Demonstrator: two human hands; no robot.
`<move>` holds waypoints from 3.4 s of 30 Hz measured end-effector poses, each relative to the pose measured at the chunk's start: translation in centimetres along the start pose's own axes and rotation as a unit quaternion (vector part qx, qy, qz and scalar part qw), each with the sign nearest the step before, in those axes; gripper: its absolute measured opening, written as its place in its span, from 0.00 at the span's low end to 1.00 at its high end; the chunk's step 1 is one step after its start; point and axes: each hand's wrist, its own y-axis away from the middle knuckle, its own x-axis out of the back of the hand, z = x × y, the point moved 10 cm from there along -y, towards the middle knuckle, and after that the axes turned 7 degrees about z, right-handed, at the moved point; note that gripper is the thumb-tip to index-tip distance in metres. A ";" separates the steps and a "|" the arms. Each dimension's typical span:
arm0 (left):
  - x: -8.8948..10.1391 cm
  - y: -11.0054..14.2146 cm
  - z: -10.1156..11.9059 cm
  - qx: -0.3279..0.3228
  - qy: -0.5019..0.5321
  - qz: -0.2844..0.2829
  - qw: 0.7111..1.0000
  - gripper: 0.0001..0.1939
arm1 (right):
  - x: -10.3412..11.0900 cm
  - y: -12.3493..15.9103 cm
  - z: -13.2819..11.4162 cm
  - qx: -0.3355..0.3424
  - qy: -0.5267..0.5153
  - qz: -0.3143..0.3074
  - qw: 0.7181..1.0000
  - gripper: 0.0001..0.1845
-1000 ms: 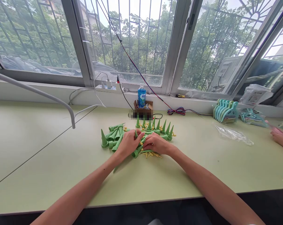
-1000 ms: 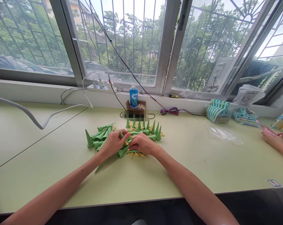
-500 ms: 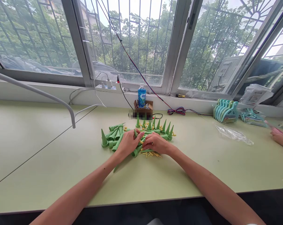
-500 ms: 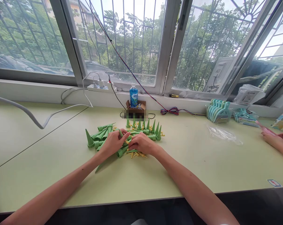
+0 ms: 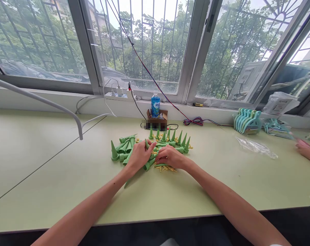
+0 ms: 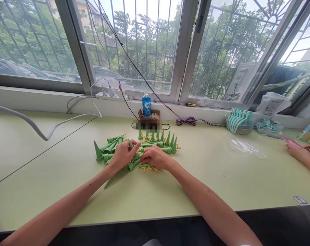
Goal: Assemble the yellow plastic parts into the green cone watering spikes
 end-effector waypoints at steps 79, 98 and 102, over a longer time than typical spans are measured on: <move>-0.3 -0.1 0.0 0.003 0.088 -0.026 0.996 0.21 | 2.9 0.3 -0.7 -0.009 0.016 0.162 0.987 0.07; -0.7 -0.1 -0.2 -0.003 0.119 -0.035 0.992 0.18 | 2.9 0.4 -0.2 -0.025 -0.013 0.181 0.983 0.08; -0.6 -0.2 -0.1 -0.001 0.129 -0.034 0.991 0.18 | 3.1 0.4 -0.1 -0.028 -0.009 0.188 0.982 0.07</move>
